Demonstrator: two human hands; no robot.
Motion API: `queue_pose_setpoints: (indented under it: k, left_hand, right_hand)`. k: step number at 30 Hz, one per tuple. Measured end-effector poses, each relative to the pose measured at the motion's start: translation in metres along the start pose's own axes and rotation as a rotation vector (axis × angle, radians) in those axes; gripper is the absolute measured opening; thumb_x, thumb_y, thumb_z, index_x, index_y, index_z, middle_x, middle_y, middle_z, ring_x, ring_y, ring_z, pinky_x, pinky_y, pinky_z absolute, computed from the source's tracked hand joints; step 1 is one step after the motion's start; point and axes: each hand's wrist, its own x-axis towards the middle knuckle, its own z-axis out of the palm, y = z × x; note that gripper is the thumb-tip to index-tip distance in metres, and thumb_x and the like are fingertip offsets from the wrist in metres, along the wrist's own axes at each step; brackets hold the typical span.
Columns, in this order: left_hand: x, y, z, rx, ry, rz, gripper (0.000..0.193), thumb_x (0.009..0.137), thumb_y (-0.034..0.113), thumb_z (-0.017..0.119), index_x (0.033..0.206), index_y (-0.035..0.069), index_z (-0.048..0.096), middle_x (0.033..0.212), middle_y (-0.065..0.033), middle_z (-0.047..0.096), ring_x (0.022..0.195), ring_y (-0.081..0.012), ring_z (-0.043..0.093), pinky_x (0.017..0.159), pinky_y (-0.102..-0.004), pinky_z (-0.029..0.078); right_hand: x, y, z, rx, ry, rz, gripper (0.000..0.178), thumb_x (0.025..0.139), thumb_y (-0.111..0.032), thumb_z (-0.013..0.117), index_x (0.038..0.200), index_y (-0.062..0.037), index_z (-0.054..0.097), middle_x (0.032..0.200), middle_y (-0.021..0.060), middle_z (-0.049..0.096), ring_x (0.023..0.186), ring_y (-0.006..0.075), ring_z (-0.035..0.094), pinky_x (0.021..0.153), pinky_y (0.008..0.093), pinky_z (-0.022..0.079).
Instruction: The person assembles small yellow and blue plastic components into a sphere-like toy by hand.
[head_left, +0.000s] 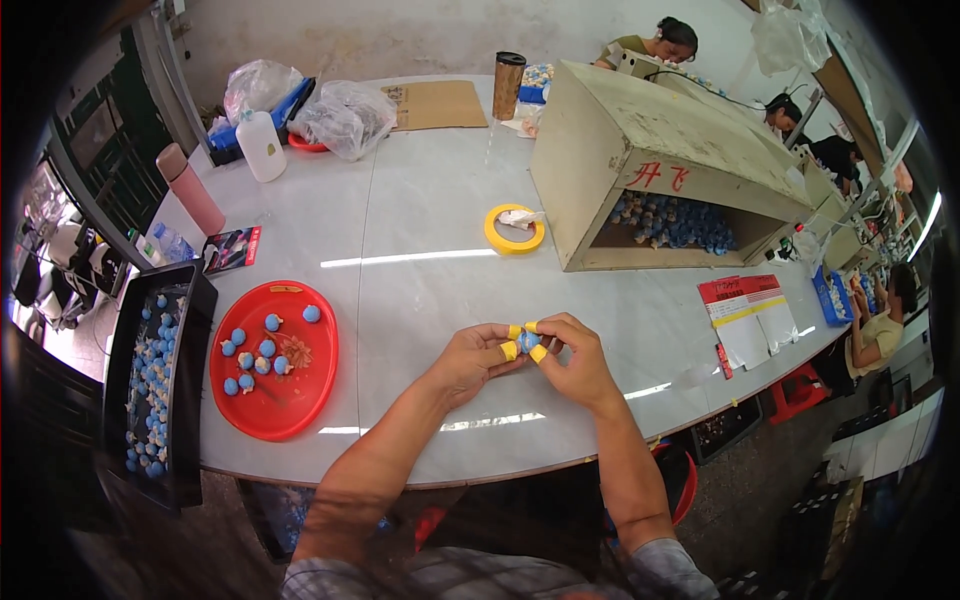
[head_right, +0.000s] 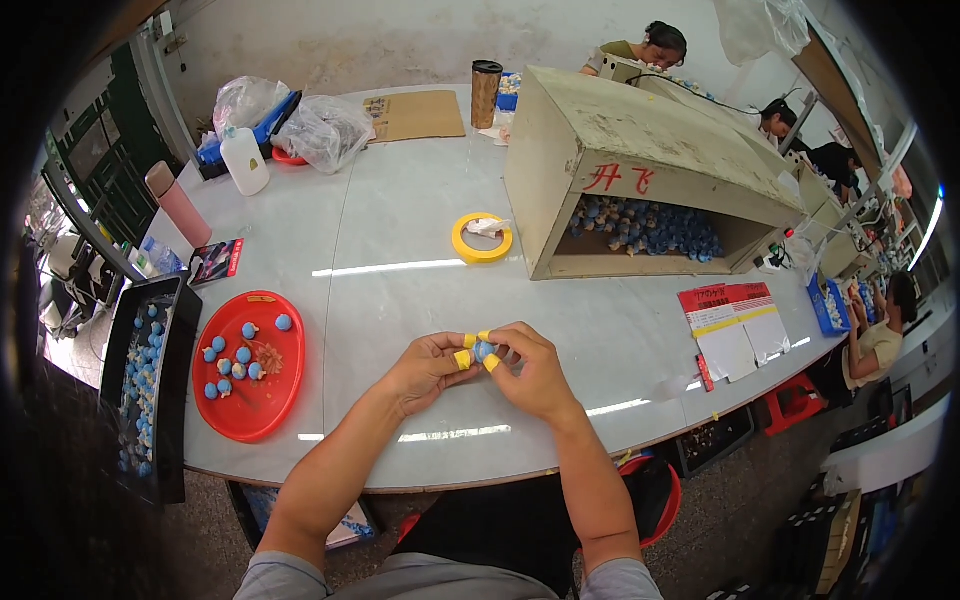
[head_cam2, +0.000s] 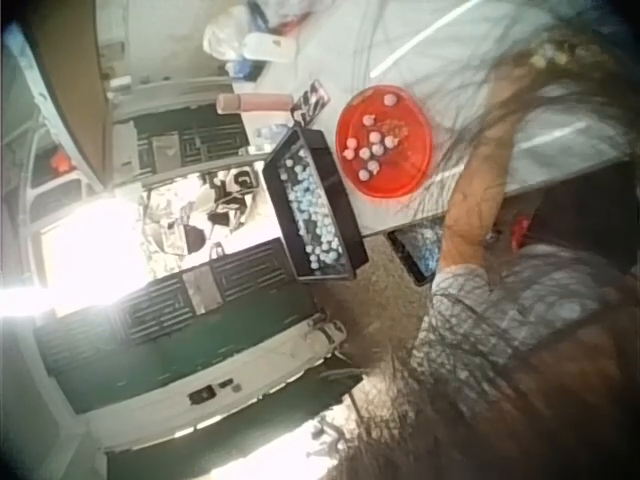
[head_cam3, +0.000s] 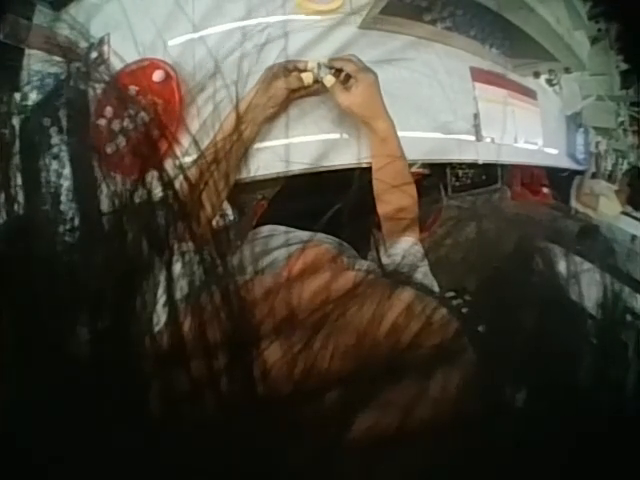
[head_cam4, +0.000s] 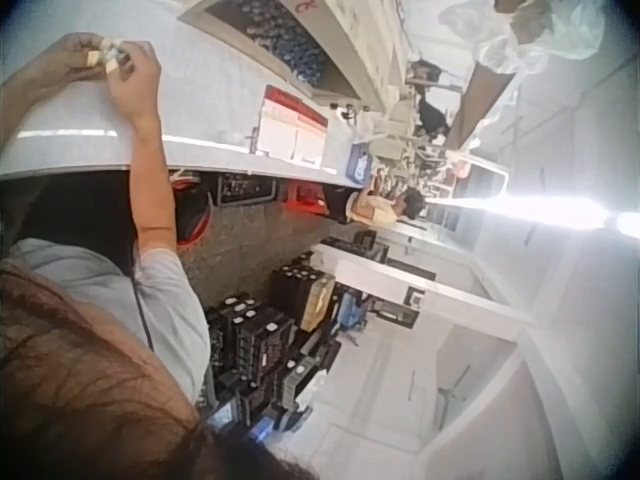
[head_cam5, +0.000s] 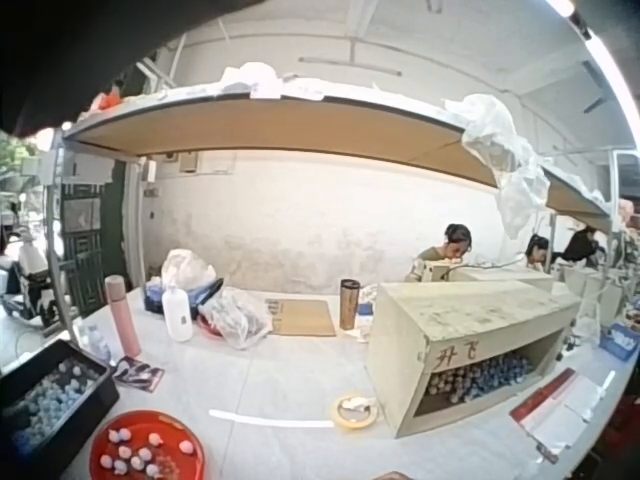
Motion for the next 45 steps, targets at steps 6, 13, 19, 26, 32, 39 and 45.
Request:
queue_pose_setpoints:
  k: [6, 13, 19, 26, 32, 39, 45]
  left_hand:
    - [0.002, -0.005, -0.003, 0.052, 0.001, 0.016, 0.024, 0.09, 0.003, 0.064, 0.113, -0.001, 0.059, 0.112, -0.0103, 0.063, 0.103, -0.0189, 0.063, 0.094, -0.0315, 0.054]
    - [0.002, -0.007, -0.003, 0.057, 0.007, 0.053, 0.022, 0.09, 0.003, 0.064, 0.111, -0.001, 0.059, 0.111, -0.01, 0.063, 0.103, -0.0189, 0.063, 0.094, -0.0325, 0.054]
    - [0.002, -0.006, -0.001, 0.073, 0.037, 0.065, 0.022, 0.089, 0.001, 0.064, 0.11, -0.002, 0.06, 0.11, -0.0115, 0.063, 0.101, -0.0195, 0.064, 0.092, -0.0327, 0.054]
    - [0.003, -0.006, -0.001, 0.083, 0.04, 0.081, 0.022, 0.089, 0.001, 0.064, 0.11, -0.004, 0.06, 0.109, -0.0123, 0.064, 0.099, -0.0196, 0.064, 0.092, -0.0328, 0.054]
    - [0.002, -0.006, 0.0, 0.163, 0.039, 0.161, 0.025, 0.089, 0.0, 0.063, 0.112, -0.008, 0.058, 0.11, -0.0135, 0.063, 0.1, -0.0197, 0.064, 0.092, -0.0318, 0.053]
    - [0.002, -0.005, -0.003, 0.118, 0.032, 0.117, 0.021, 0.087, 0.0, 0.066, 0.107, -0.006, 0.06, 0.107, -0.013, 0.064, 0.096, -0.0194, 0.065, 0.09, -0.0328, 0.056]
    - [0.004, -0.008, 0.0, 0.355, 0.085, 0.159, 0.022, 0.087, -0.002, 0.066, 0.108, -0.006, 0.06, 0.108, -0.0128, 0.064, 0.098, -0.0199, 0.065, 0.088, -0.0305, 0.056]
  right_hand:
    - [0.002, -0.015, -0.005, -0.093, -0.078, 0.034, 0.034, 0.071, 0.007, 0.061, 0.104, -0.0006, 0.064, 0.1, 0.0091, 0.066, 0.08, 0.0175, 0.064, 0.067, 0.0272, 0.049]
    - [0.002, -0.014, -0.006, -0.101, -0.071, 0.061, 0.033, 0.072, 0.006, 0.064, 0.104, -0.0011, 0.064, 0.098, 0.0087, 0.066, 0.08, 0.0178, 0.064, 0.068, 0.0278, 0.049]
    - [0.003, -0.016, -0.003, -0.112, -0.055, 0.062, 0.032, 0.072, 0.006, 0.065, 0.103, -0.0014, 0.065, 0.095, 0.0079, 0.067, 0.079, 0.0173, 0.064, 0.068, 0.0274, 0.049]
    - [0.004, -0.015, -0.002, -0.119, -0.033, 0.069, 0.03, 0.072, 0.005, 0.066, 0.101, -0.0011, 0.066, 0.092, 0.0079, 0.066, 0.078, 0.0172, 0.063, 0.068, 0.0273, 0.049]
    - [0.003, -0.015, 0.0, -0.11, -0.013, 0.059, 0.028, 0.074, 0.004, 0.066, 0.102, -0.0009, 0.064, 0.089, 0.0091, 0.064, 0.077, 0.0199, 0.063, 0.068, 0.0297, 0.051]
    - [-0.001, -0.012, 0.001, -0.151, -0.01, -0.036, 0.026, 0.074, 0.007, 0.067, 0.099, 0.0007, 0.064, 0.092, 0.0108, 0.066, 0.085, 0.0218, 0.066, 0.073, 0.0309, 0.053]
    - [0.0, -0.01, -0.002, -0.012, -0.001, 0.107, 0.027, 0.075, 0.005, 0.07, 0.101, 0.0002, 0.065, 0.092, 0.0095, 0.066, 0.082, 0.0197, 0.065, 0.072, 0.0295, 0.053]
